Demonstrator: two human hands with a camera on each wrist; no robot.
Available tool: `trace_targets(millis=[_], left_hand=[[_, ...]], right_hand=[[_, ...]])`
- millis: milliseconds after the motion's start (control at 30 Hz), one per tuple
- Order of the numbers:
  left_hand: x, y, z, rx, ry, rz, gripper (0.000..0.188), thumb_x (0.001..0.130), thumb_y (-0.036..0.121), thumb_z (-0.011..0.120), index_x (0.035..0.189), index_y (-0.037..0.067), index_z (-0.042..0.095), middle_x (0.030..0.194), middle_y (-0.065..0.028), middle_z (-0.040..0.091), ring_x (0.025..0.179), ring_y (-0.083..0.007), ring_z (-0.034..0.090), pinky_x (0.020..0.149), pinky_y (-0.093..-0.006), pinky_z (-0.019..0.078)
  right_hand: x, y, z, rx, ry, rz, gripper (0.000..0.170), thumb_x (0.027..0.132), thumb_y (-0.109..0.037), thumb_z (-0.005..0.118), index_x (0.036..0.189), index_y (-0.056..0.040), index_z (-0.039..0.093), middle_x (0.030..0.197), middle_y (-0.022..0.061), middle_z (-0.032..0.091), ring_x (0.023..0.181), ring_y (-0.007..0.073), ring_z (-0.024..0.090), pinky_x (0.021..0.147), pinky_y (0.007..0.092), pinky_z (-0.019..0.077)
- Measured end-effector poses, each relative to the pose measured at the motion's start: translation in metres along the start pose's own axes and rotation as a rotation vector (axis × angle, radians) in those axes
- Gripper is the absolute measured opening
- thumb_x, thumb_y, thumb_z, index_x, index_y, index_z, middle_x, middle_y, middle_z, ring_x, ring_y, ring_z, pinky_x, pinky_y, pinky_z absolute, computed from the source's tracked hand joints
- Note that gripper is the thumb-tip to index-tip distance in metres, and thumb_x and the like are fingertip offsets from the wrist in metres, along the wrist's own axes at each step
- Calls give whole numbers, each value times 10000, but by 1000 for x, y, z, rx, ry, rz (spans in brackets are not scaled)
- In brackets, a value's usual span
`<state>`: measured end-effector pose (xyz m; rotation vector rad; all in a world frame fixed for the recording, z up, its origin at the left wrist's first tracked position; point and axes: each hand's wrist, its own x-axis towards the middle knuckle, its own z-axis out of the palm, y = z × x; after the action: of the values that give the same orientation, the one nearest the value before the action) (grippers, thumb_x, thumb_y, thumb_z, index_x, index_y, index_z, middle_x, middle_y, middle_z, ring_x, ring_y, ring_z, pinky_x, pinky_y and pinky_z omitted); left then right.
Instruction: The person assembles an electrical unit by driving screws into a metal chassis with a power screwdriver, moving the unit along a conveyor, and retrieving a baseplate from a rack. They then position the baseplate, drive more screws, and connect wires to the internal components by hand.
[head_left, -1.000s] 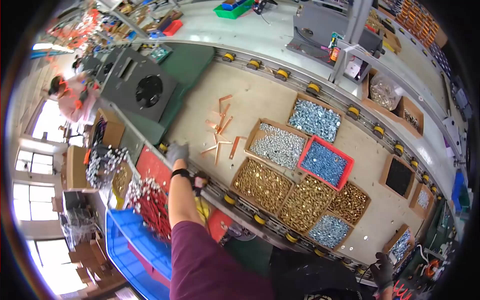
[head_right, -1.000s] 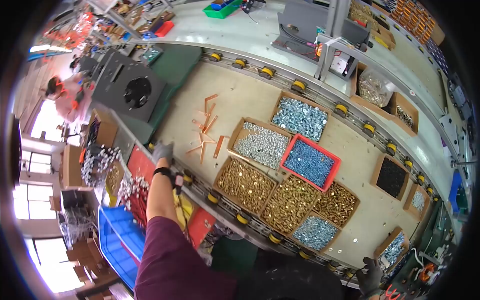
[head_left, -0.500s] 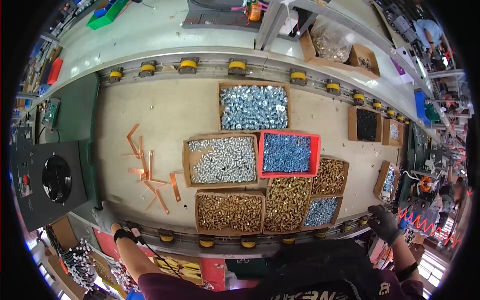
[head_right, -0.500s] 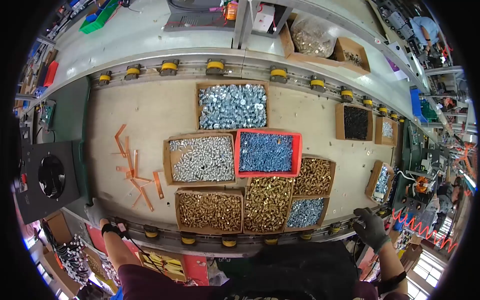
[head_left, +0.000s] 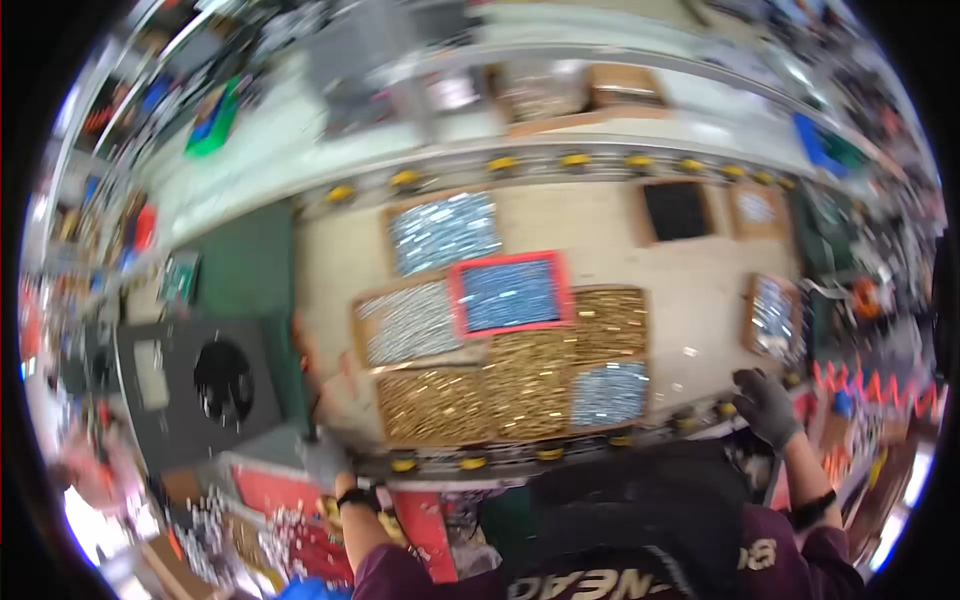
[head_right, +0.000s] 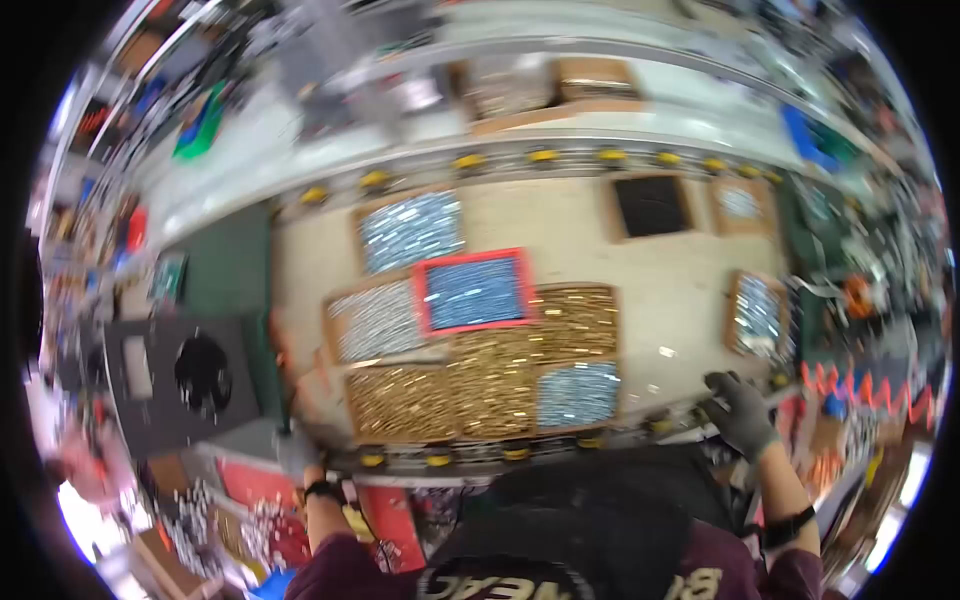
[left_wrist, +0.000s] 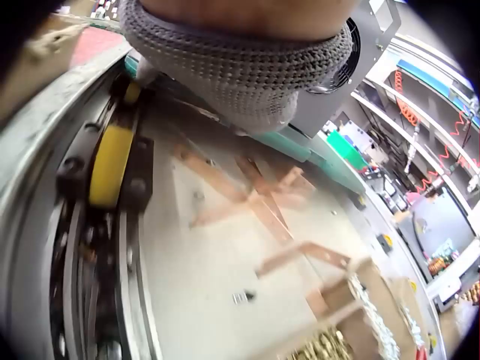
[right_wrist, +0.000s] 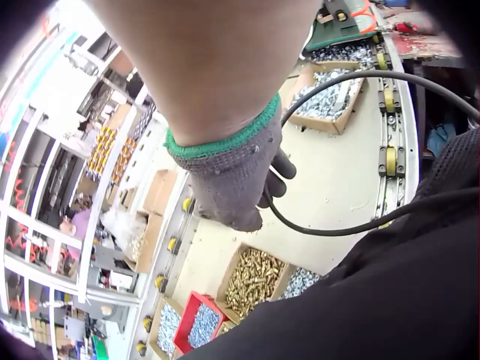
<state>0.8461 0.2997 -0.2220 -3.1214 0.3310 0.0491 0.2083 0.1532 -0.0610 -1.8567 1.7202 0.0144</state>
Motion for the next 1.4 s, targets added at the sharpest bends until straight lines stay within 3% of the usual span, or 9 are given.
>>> trace_targets(millis=[33,100,167,400,733,933,1033,1100,1400], left_hand=[[-36,19,-22,-43,-170,-38,565,793,480,567,1169,60,541,1180,-172,567,1052,-343,562,844,-426,471],[-72,0,-7,353,-96,769,489,822,433,594,1034,-8,613,1063,-215,626,939,-341,607,807,-405,476],[-96,12,7,-248,-598,103,401,830,343,586,1027,-5,621,1131,-169,606,1032,-296,579,859,-362,456],[-273,147,44,-261,-823,521,416,839,352,590,1092,22,605,1065,-158,623,955,-247,589,813,-345,465],[-542,190,24,-251,-1020,659,459,854,366,597,1201,66,580,955,-139,652,828,-165,605,736,-318,481],[-640,206,14,-215,-1098,1008,468,856,350,592,1180,13,581,959,-96,654,878,-179,588,776,-351,470],[-723,221,-24,-203,-1192,1189,472,863,350,574,1204,24,555,970,-122,662,926,-255,607,795,-385,468],[-742,224,-14,-19,-845,1407,373,820,303,579,1102,61,619,1139,-173,603,1038,-306,581,871,-358,453],[-840,283,-7,235,-848,1784,529,828,322,559,1291,77,488,1373,-197,412,1256,-325,415,1029,-372,349]], right_hand=[[-17,29,2,60,65,62,332,748,-152,634,1050,-23,588,982,151,612,862,322,604,777,401,470],[-52,83,-13,39,221,-26,324,792,-209,617,1047,-12,593,961,160,603,882,327,590,778,396,470],[-94,124,-26,454,516,140,265,850,-158,580,1061,2,584,959,133,631,873,242,606,783,343,477],[-245,420,-58,626,1335,571,221,876,-176,580,1002,-1,629,814,82,649,778,184,609,713,295,481],[-282,708,-186,131,1075,1197,430,829,-267,513,1259,-245,517,1337,187,428,1104,361,534,942,432,421],[-264,787,-203,332,957,1206,523,813,-150,500,1326,-233,446,1413,193,340,1231,380,421,1010,418,375],[-277,811,-194,-65,1294,1020,597,739,4,474,1300,-203,468,1292,161,445,1158,356,457,974,426,391],[-298,799,-202,-305,1495,931,581,724,60,468,1258,-167,496,1188,166,496,1067,361,482,918,419,413],[-334,661,-124,738,1527,618,251,880,-192,557,1086,-49,537,766,86,528,674,188,524,608,312,436]])
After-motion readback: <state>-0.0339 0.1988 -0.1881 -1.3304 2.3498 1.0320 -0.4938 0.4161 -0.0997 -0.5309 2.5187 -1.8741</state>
